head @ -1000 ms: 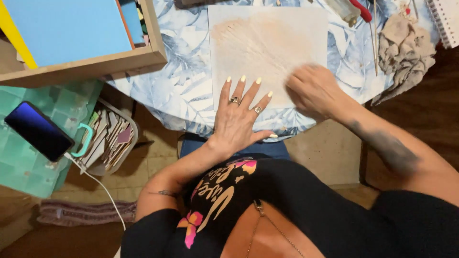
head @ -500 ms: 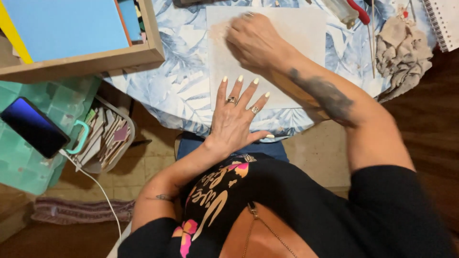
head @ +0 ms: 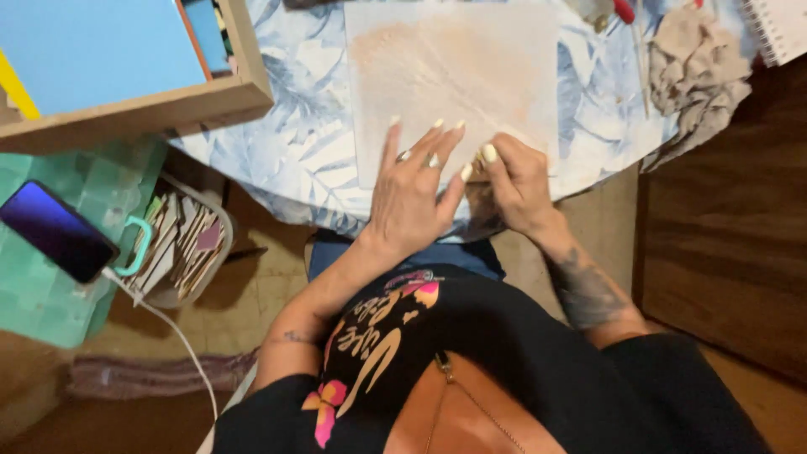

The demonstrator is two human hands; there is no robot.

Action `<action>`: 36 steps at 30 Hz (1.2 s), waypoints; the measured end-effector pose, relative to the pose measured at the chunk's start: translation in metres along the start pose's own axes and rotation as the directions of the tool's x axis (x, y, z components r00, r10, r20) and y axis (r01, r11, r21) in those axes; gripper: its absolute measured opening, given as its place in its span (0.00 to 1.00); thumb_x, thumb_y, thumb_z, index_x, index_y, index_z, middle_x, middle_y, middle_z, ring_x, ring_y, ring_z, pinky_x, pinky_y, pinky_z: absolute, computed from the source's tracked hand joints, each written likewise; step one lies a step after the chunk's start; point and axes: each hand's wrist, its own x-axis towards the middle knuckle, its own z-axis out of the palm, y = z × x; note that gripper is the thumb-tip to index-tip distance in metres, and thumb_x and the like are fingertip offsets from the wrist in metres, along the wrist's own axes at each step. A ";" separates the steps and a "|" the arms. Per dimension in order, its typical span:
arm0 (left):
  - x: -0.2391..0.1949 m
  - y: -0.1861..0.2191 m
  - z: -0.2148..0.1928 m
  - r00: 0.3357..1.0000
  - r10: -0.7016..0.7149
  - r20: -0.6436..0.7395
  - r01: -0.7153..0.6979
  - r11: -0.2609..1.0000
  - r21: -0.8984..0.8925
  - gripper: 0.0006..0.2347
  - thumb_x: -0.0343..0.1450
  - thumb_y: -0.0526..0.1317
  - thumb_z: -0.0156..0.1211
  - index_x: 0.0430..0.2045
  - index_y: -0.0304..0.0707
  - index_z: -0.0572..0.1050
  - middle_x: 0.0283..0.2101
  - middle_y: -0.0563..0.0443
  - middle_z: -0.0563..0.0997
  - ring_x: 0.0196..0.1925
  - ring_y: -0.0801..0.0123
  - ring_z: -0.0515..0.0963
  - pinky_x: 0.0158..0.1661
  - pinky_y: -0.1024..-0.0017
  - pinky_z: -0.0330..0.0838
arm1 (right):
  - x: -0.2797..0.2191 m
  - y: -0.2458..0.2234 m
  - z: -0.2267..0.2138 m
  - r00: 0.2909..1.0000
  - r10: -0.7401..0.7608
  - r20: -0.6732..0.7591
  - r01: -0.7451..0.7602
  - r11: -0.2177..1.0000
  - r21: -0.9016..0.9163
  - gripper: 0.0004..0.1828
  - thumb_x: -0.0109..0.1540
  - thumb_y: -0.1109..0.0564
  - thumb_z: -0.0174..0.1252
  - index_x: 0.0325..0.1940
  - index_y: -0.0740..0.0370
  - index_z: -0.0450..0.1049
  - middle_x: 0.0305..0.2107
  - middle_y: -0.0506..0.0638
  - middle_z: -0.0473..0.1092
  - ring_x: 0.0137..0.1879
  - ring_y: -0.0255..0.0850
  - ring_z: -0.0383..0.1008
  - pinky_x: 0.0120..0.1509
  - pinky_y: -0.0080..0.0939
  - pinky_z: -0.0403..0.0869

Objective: The person is sanding the edges of small mosaic tiles and placing them onto a decorative box to create a mosaic pattern.

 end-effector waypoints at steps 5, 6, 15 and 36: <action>0.002 0.003 0.005 0.991 -0.128 -0.036 0.100 0.896 -0.433 0.16 0.63 0.31 0.44 0.45 0.36 0.66 0.43 0.45 0.74 0.48 0.54 0.73 0.55 0.59 0.58 | 0.007 -0.011 0.018 0.987 0.066 -0.144 -0.042 0.985 0.168 0.14 0.63 0.57 0.38 0.23 0.61 0.62 0.15 0.50 0.56 0.22 0.45 0.60 0.30 0.36 0.63; 0.001 0.002 0.008 0.992 -0.120 -0.036 0.093 0.897 -0.433 0.16 0.63 0.31 0.44 0.45 0.36 0.66 0.43 0.45 0.74 0.48 0.54 0.73 0.55 0.59 0.58 | 0.009 -0.014 0.018 0.986 0.065 -0.152 -0.039 0.985 0.166 0.14 0.63 0.57 0.38 0.23 0.61 0.62 0.15 0.50 0.56 0.22 0.45 0.60 0.30 0.36 0.63; -0.001 0.008 0.003 0.986 -0.151 -0.064 0.100 0.863 -0.496 0.13 0.64 0.30 0.44 0.42 0.31 0.68 0.40 0.39 0.75 0.45 0.52 0.74 0.49 0.63 0.65 | 0.014 -0.026 0.012 0.963 0.097 -0.253 -0.042 0.975 0.217 0.17 0.64 0.58 0.40 0.21 0.62 0.63 0.11 0.47 0.57 0.20 0.36 0.55 0.29 0.32 0.62; 0.000 0.002 0.006 0.962 -0.115 -0.247 0.005 0.915 -0.404 0.08 0.62 0.29 0.56 0.33 0.33 0.73 0.33 0.45 0.77 0.38 0.59 0.77 0.34 0.73 0.73 | 0.016 -0.019 0.006 0.992 0.061 -0.109 -0.037 0.977 0.212 0.16 0.62 0.56 0.44 0.21 0.64 0.64 0.09 0.50 0.56 0.18 0.34 0.54 0.24 0.33 0.58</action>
